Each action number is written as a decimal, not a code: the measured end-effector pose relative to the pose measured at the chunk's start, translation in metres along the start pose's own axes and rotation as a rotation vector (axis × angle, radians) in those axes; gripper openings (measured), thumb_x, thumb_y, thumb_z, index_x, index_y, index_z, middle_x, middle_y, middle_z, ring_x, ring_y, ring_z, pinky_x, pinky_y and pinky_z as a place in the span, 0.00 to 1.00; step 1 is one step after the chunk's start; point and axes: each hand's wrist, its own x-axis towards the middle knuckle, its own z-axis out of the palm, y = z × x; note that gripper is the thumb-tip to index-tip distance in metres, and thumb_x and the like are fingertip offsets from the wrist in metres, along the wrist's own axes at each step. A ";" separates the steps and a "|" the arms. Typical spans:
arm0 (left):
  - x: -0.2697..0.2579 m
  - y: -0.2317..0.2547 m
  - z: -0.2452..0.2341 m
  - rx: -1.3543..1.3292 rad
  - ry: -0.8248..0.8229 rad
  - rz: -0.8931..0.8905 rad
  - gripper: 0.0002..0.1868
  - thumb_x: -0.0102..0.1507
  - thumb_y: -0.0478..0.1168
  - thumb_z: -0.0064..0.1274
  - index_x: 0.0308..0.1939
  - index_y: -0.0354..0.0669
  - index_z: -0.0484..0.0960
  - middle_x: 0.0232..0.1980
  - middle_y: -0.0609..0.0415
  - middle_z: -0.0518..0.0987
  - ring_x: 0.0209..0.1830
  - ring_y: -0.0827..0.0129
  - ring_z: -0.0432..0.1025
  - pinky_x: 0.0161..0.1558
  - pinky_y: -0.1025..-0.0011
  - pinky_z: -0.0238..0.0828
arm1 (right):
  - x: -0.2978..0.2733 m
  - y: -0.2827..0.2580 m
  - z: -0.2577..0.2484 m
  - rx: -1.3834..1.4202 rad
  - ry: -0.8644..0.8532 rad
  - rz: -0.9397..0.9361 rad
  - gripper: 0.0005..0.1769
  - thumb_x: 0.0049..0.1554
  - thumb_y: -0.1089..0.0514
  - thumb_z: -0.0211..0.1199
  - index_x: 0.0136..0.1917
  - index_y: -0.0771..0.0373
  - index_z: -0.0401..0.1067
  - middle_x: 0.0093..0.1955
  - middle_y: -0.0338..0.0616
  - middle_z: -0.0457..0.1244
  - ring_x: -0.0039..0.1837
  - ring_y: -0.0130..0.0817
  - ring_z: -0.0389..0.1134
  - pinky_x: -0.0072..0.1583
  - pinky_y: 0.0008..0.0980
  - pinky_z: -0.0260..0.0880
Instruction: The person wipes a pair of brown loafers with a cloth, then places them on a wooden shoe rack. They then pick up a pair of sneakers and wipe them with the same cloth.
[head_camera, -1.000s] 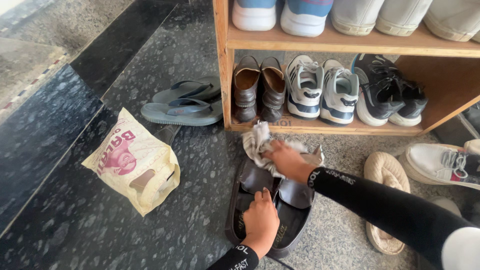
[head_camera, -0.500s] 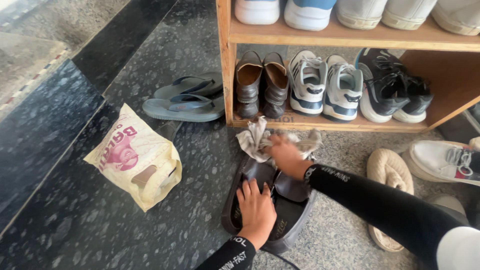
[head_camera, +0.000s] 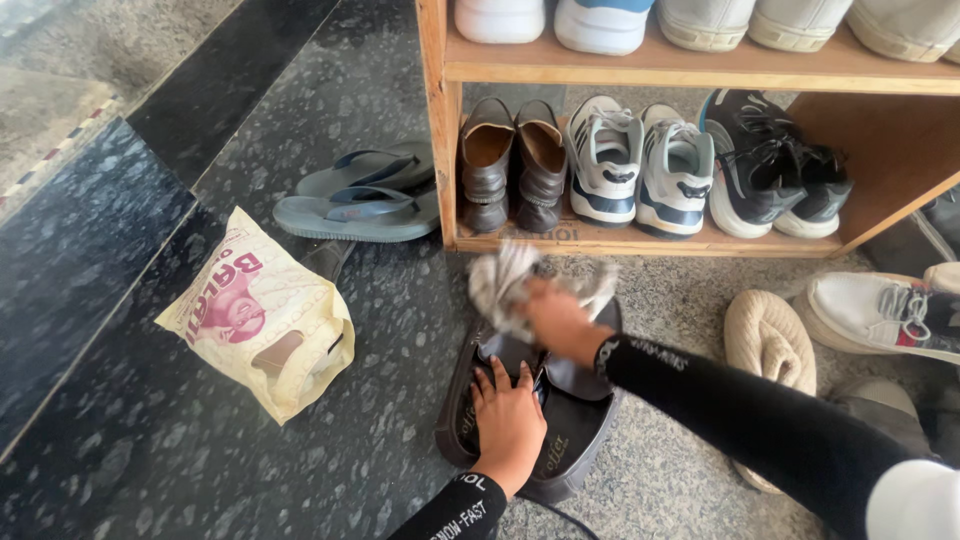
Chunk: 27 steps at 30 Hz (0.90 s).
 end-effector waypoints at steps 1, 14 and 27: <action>0.000 0.000 0.000 -0.009 -0.008 0.010 0.26 0.65 0.43 0.46 0.67 0.40 0.74 0.72 0.23 0.59 0.69 0.23 0.55 0.69 0.41 0.50 | -0.008 -0.007 0.007 0.084 -0.032 -0.080 0.27 0.54 0.60 0.61 0.67 0.47 0.73 0.77 0.46 0.53 0.71 0.45 0.60 0.69 0.43 0.66; 0.000 -0.002 0.004 -0.094 0.036 -0.002 0.26 0.63 0.40 0.45 0.65 0.36 0.74 0.71 0.20 0.59 0.69 0.20 0.53 0.70 0.40 0.47 | 0.009 0.032 -0.002 -0.182 0.196 -0.164 0.16 0.54 0.62 0.64 0.56 0.53 0.79 0.70 0.49 0.57 0.70 0.49 0.61 0.66 0.44 0.67; 0.001 0.001 0.004 -0.105 0.022 -0.021 0.24 0.63 0.40 0.47 0.63 0.38 0.76 0.70 0.22 0.61 0.70 0.23 0.54 0.70 0.40 0.47 | -0.005 0.026 0.009 -0.116 0.215 -0.408 0.18 0.49 0.63 0.64 0.53 0.52 0.81 0.59 0.48 0.61 0.62 0.48 0.63 0.64 0.47 0.66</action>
